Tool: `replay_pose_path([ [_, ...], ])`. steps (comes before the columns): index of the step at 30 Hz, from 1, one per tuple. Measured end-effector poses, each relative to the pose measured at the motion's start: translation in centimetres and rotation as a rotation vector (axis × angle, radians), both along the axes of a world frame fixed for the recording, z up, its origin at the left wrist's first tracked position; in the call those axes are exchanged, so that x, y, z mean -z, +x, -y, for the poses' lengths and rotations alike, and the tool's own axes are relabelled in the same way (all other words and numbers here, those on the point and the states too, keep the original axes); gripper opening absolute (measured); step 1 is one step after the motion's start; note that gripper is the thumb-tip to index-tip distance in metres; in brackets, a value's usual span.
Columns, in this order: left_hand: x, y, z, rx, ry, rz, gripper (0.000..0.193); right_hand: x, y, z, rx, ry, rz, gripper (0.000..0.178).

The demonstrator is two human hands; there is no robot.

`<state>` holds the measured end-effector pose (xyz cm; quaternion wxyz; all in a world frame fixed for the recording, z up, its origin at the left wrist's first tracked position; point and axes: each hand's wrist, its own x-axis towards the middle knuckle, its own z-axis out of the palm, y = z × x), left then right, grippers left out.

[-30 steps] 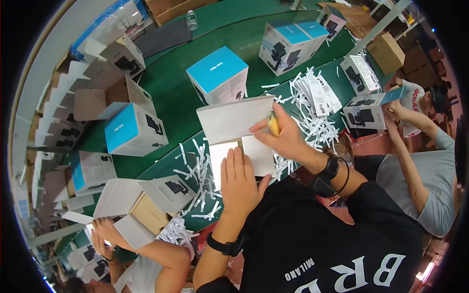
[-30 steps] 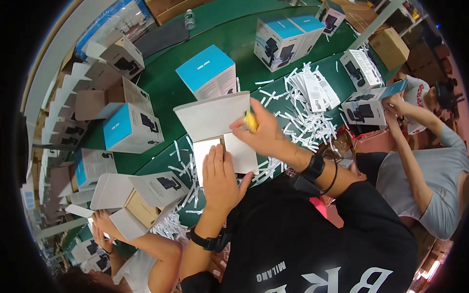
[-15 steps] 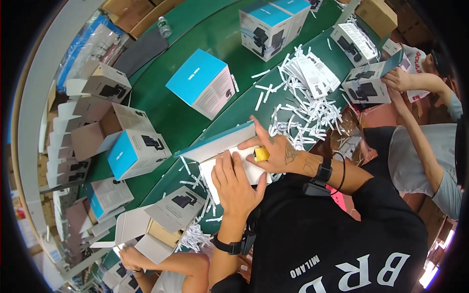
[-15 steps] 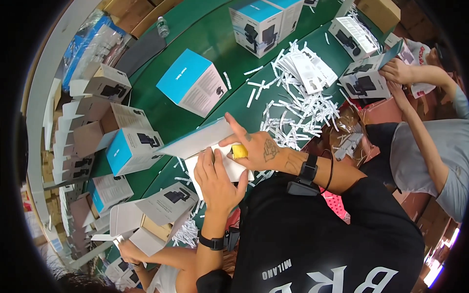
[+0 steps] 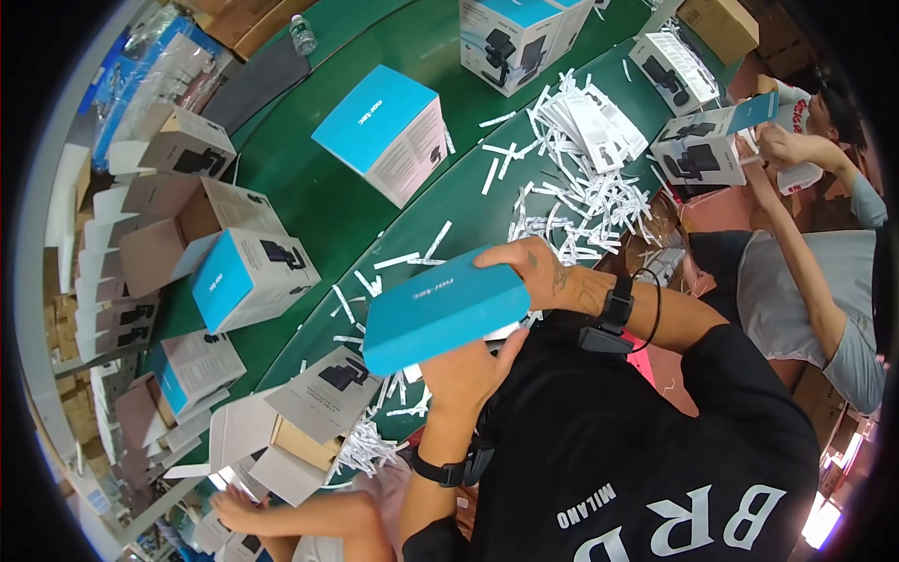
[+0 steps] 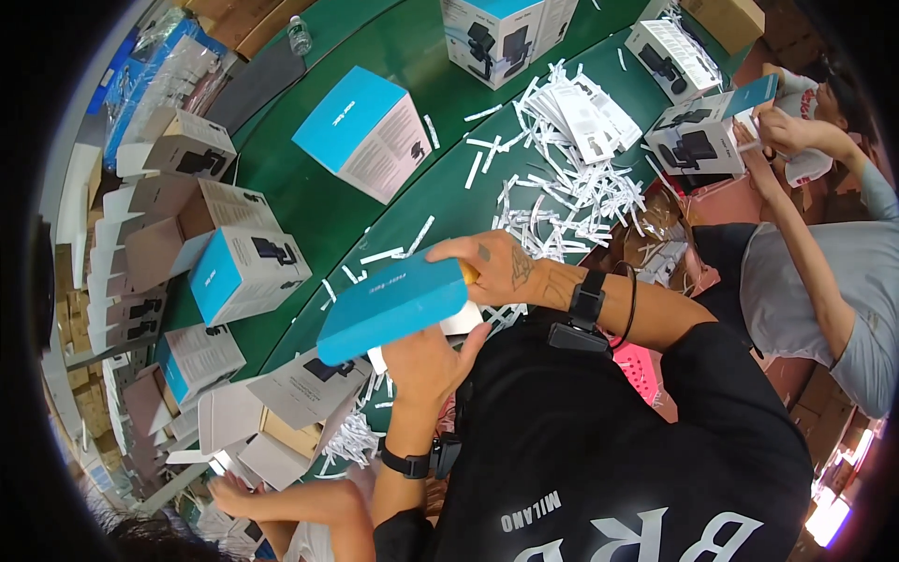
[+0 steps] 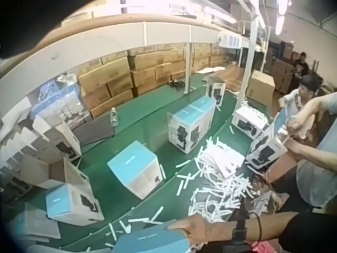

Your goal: The person uses a utility knife to cut tape on various blue and white boxes, opening them to insert manuals and cardboard dividers. After preparing each box, the person sets it aside on the green work surface.

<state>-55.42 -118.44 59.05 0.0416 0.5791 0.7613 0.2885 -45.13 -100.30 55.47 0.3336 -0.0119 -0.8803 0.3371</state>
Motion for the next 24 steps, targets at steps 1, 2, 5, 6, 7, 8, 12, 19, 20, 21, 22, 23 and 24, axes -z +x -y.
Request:
replay_pose_path([
  [1, -0.7, 0.5, -0.1, -0.012, -0.016, -0.037, 0.07, 0.0, 0.1, 0.1, 0.002, -0.009, 0.005, 0.06],
  [2, -1.0, 0.8, 0.3, -0.029, -0.034, -0.073, 0.07, -0.8, 0.3, 0.6, -0.005, -0.007, 0.009, 0.06],
  [5, -0.5, 0.6, 1.0, -0.011, 0.04, -0.108, 0.069, -5.2, 1.7, 0.7, -0.114, -0.085, 0.18, 0.06],
  [6, -0.1, 0.4, 0.9, 0.002, 0.077, -0.129, 0.069, -6.6, 2.1, 0.5, -0.113, -0.072, 0.183, 0.06],
  [7, 0.3, 0.2, 1.3, -0.006, 0.087, -0.128, 0.069, -8.2, 2.5, 0.7, -0.156, -0.057, 0.228, 0.062],
  [8, 0.8, -0.1, 1.5, -0.014, 0.128, -0.122, 0.07, -9.6, 2.8, 0.9, -0.197, -0.041, 0.274, 0.064],
  [12, 2.9, -0.1, 2.5, -0.032, 0.266, -0.121, 0.073, -12.0, 3.7, 2.6, -0.084, -0.028, 0.444, 0.068],
  [19, 4.5, -0.1, 3.1, -0.083, 0.394, -0.136, 0.078, -11.5, 5.7, 3.8, 0.004, -0.04, 0.466, 0.059],
  [20, 4.2, -0.3, 3.1, -0.078, 0.404, -0.189, 0.076, -12.0, 6.6, 3.4, 0.078, 0.28, 0.614, 0.054],
  [21, 3.9, -0.6, 3.1, -0.073, 0.414, -0.242, 0.076, -11.8, 7.1, 3.2, 0.075, 0.282, 0.612, 0.054],
  [22, 3.6, -0.7, 3.0, -0.061, 0.429, -0.295, 0.076, -11.5, 7.7, 2.8, 0.2, 0.159, 0.5, 0.053],
  [23, 3.5, -0.8, 3.0, -0.057, 0.435, -0.298, 0.076, -11.3, 8.0, 2.6, 0.322, 0.037, 0.383, 0.052],
  [24, 3.6, -0.8, 3.1, -0.058, 0.448, -0.306, 0.076, -12.3, 7.1, 3.2, 0.324, 0.035, 0.38, 0.052],
])
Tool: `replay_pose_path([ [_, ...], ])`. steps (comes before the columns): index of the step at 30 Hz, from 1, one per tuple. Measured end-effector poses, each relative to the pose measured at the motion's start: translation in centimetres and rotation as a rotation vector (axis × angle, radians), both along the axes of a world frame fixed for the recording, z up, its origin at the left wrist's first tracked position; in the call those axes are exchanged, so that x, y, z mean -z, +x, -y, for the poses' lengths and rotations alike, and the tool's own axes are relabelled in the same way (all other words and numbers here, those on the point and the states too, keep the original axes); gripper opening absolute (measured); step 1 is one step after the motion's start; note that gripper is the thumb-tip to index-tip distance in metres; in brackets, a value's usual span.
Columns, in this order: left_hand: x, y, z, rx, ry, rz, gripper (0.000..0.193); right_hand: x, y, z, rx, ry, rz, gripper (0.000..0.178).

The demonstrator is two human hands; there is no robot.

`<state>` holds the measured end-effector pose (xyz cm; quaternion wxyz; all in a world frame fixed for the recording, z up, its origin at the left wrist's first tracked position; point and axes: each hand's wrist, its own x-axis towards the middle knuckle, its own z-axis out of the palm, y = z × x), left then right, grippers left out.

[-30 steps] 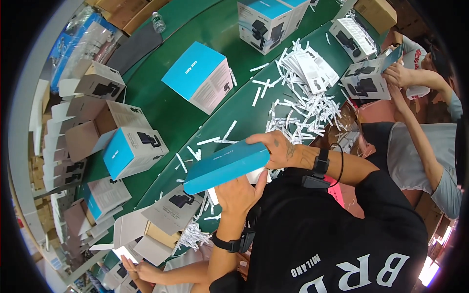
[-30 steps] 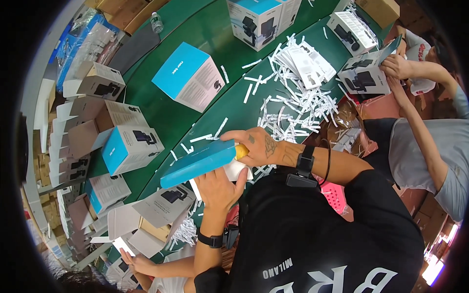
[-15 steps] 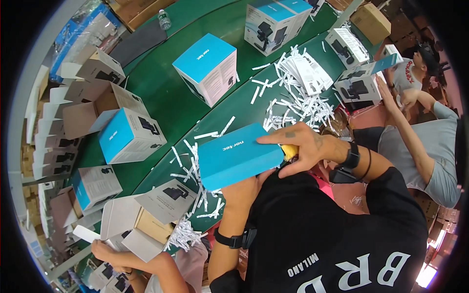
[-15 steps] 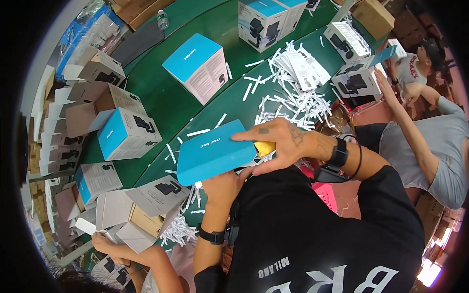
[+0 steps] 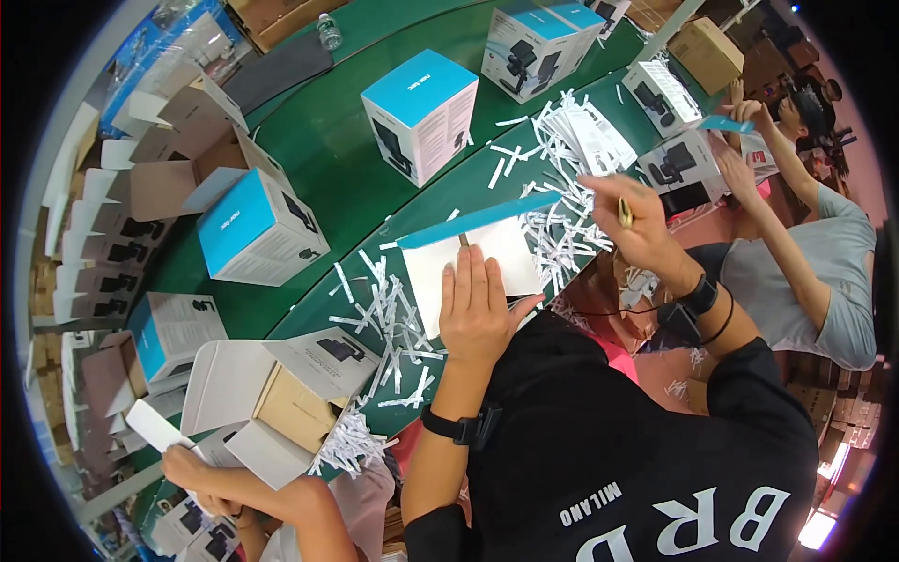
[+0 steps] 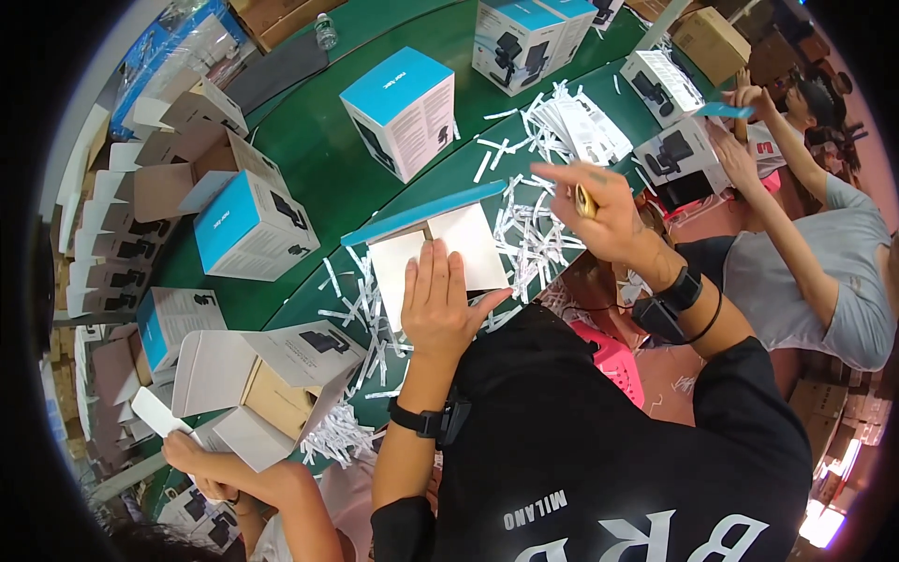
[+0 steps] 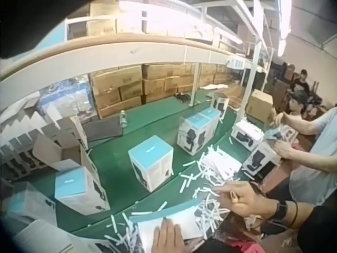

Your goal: The person uses a utility knife to cut tape on various blue and white boxes, opening them to insert manuals and cardboard dividers. After preparing each box, the person sets it aside on the green work surface.

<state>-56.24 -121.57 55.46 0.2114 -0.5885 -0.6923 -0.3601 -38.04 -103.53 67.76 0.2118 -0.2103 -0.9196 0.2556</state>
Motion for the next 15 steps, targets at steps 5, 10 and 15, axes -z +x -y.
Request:
replay_pose_path([
  [5, 0.1, -0.1, 0.6, -0.001, 0.02, -0.03, 0.077, -4.2, -6.4, 1.0, -0.247, 0.084, -0.362, 0.05],
  [10, 0.0, 0.3, 1.5, 0.039, -0.08, 0.122, 0.077, -7.2, -9.1, 1.7, -0.408, -0.247, 0.413, 0.052],
  [15, -0.8, -0.2, 1.4, 0.049, 0.132, 0.031, 0.077, -7.1, -10.2, 3.8, -0.534, 0.102, 0.484, 0.051],
])
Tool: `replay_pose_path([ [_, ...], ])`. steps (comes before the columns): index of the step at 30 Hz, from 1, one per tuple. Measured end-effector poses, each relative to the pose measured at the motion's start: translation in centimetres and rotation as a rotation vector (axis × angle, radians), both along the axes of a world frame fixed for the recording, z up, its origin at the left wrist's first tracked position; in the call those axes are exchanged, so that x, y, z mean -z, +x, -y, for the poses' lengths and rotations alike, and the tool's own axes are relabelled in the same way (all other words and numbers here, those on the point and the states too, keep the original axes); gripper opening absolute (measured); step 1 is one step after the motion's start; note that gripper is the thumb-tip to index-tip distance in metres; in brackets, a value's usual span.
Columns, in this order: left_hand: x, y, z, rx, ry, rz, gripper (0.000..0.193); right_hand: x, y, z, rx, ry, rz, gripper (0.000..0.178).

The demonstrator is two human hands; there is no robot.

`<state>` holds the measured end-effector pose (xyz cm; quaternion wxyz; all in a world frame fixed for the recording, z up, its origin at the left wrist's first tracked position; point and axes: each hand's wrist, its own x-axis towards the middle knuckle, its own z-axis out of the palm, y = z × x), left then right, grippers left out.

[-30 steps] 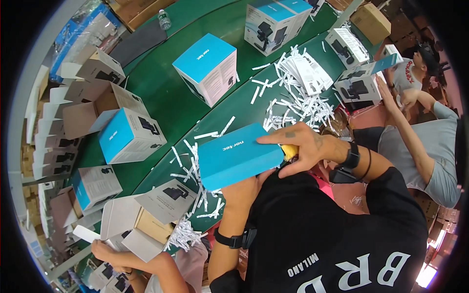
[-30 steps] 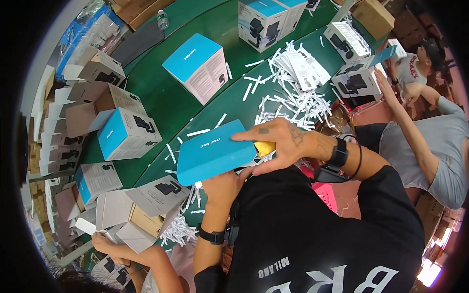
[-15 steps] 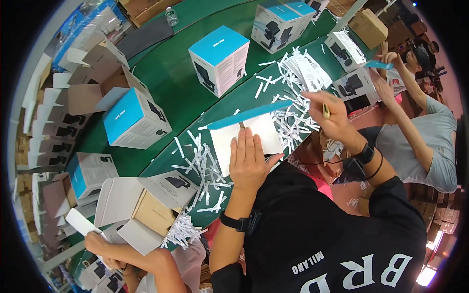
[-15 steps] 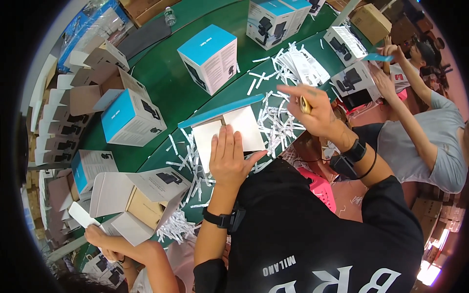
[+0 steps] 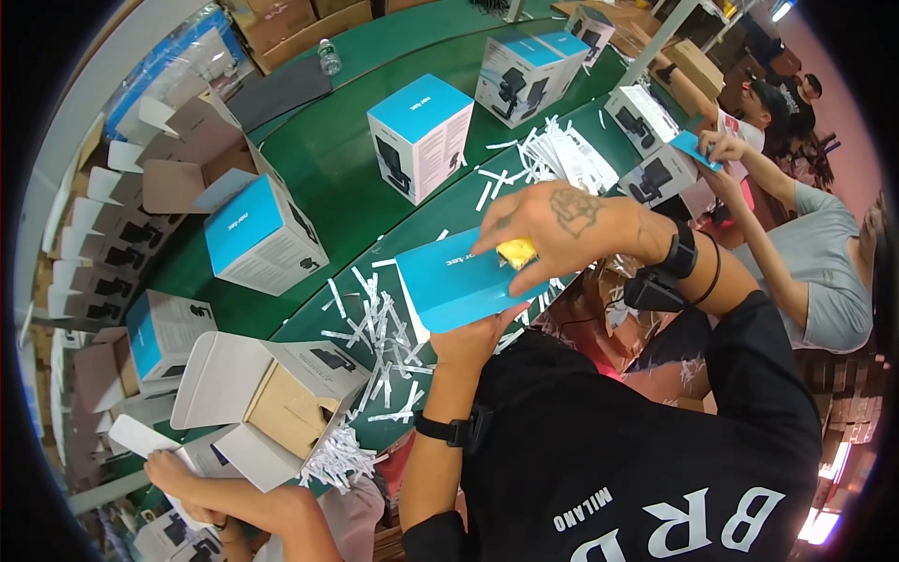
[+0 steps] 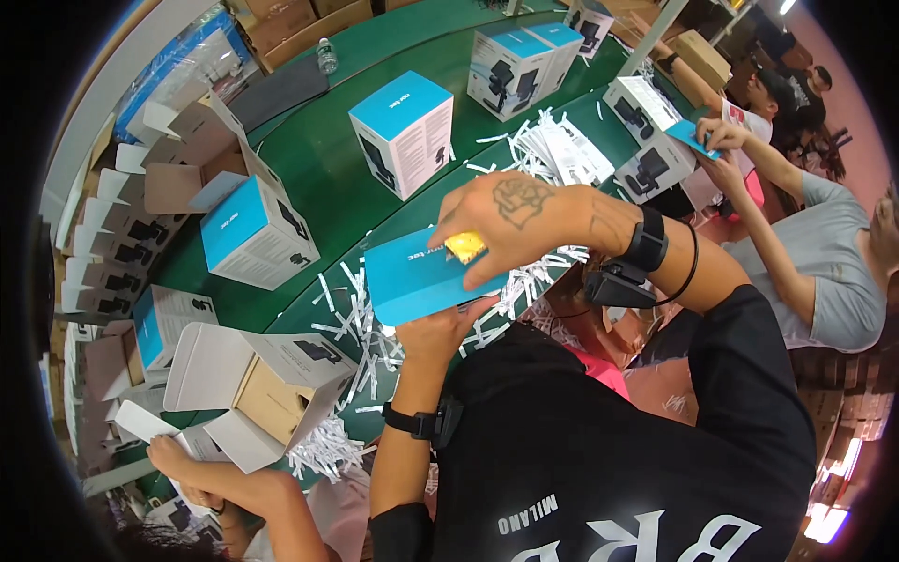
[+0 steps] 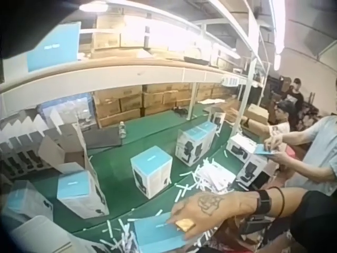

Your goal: The person uses a utility knife to cut tape on various blue and white boxes, opening them to insert manuals and cardboard dividers. After preparing each box, the person sets it aside on the green work surface.

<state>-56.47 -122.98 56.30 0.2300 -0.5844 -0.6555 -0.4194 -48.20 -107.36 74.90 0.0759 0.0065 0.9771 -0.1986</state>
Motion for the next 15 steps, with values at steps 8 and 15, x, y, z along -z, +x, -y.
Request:
replay_pose_path([
  [8, 0.3, 0.2, 0.8, 0.01, -0.048, 0.122, 0.059, 1.5, -1.2, 1.5, -0.093, -0.078, -0.013, 0.057],
  [15, 0.6, 0.4, 1.7, 0.01, -0.147, 0.127, 0.05, 1.9, -1.8, 6.0, -0.133, 0.32, 0.076, 0.059],
])
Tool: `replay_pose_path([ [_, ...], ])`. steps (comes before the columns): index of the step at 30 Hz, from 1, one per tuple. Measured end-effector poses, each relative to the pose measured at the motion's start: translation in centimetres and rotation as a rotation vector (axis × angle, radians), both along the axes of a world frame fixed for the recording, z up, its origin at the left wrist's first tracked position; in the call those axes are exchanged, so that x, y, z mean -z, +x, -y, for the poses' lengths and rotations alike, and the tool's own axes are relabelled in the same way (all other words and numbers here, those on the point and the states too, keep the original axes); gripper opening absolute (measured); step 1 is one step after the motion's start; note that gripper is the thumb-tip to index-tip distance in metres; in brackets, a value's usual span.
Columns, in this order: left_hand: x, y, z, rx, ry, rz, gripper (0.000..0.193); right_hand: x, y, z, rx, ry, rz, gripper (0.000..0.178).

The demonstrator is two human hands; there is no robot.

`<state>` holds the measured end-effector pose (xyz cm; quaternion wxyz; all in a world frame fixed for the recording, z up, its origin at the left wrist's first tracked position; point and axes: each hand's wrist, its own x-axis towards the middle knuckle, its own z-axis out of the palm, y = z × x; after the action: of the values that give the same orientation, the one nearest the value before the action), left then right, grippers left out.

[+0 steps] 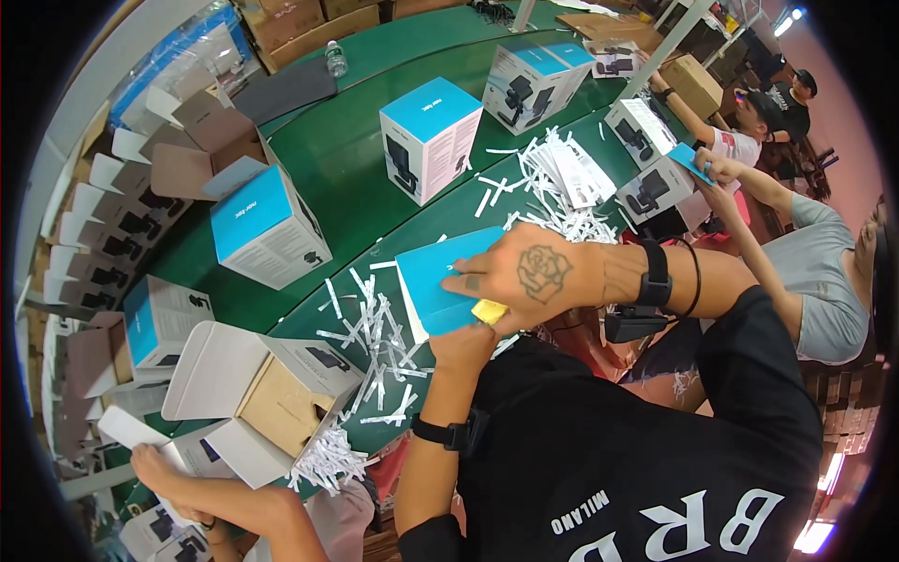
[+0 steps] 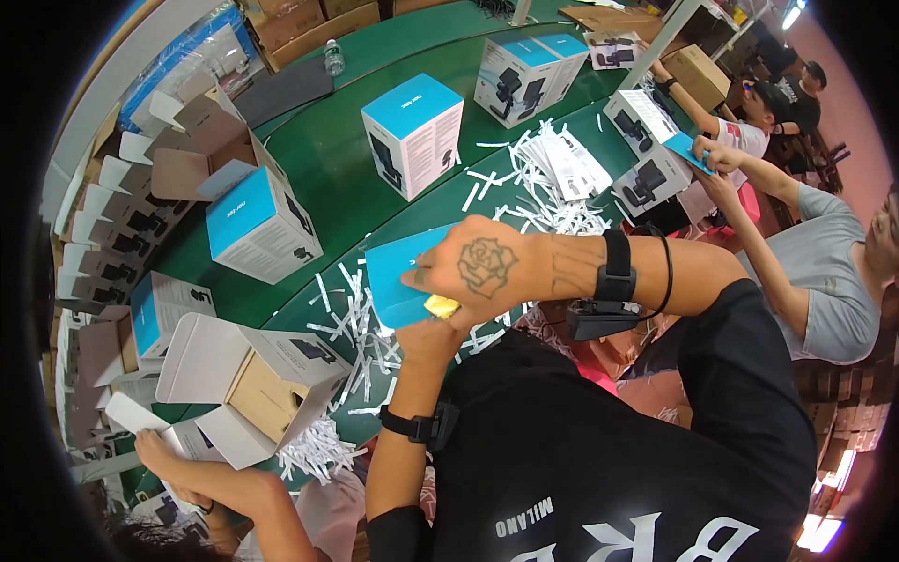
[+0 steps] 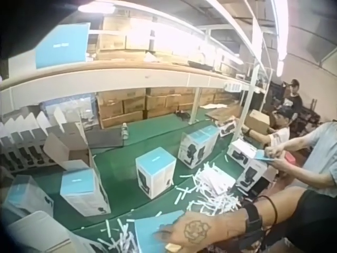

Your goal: The person uses a utility knife to cut tape on various blue and white boxes, opening them to insert manuals and cardboard dividers. After preparing each box, the person sets it aside on the green work surface.

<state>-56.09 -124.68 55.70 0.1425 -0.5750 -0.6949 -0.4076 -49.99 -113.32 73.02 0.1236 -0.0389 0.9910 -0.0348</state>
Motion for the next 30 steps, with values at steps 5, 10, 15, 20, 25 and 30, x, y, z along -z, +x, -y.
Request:
replay_pose_path([
  [5, -0.9, 2.7, 0.3, -0.174, -0.135, -0.026, 0.047, 3.2, 1.7, -1.1, -0.078, 0.018, -0.316, 0.051],
  [10, 1.2, 2.1, 1.7, -0.088, 0.015, -0.11, 0.033, 4.1, 2.0, -0.1, -0.077, 0.04, -0.452, 0.049],
  [15, 2.6, 1.7, 2.4, 0.008, 0.256, -0.15, 0.017, 4.7, 2.3, 0.7, -0.071, 0.06, -0.464, 0.048],
  [20, 1.7, 1.3, 4.1, 0.114, 0.367, -0.103, 0.014, 5.1, 2.5, 1.4, -0.049, 0.033, -0.493, 0.049],
  [25, 1.2, -0.5, 8.5, -0.324, 0.411, 0.078, 0.063, 6.7, 3.2, 2.0, -0.005, 0.074, -0.469, 0.045],
  [30, 1.9, -2.0, 6.3, -0.067, 0.107, 0.805, 0.112, 7.9, 3.5, 3.0, 0.01, 0.058, -0.505, 0.049],
])
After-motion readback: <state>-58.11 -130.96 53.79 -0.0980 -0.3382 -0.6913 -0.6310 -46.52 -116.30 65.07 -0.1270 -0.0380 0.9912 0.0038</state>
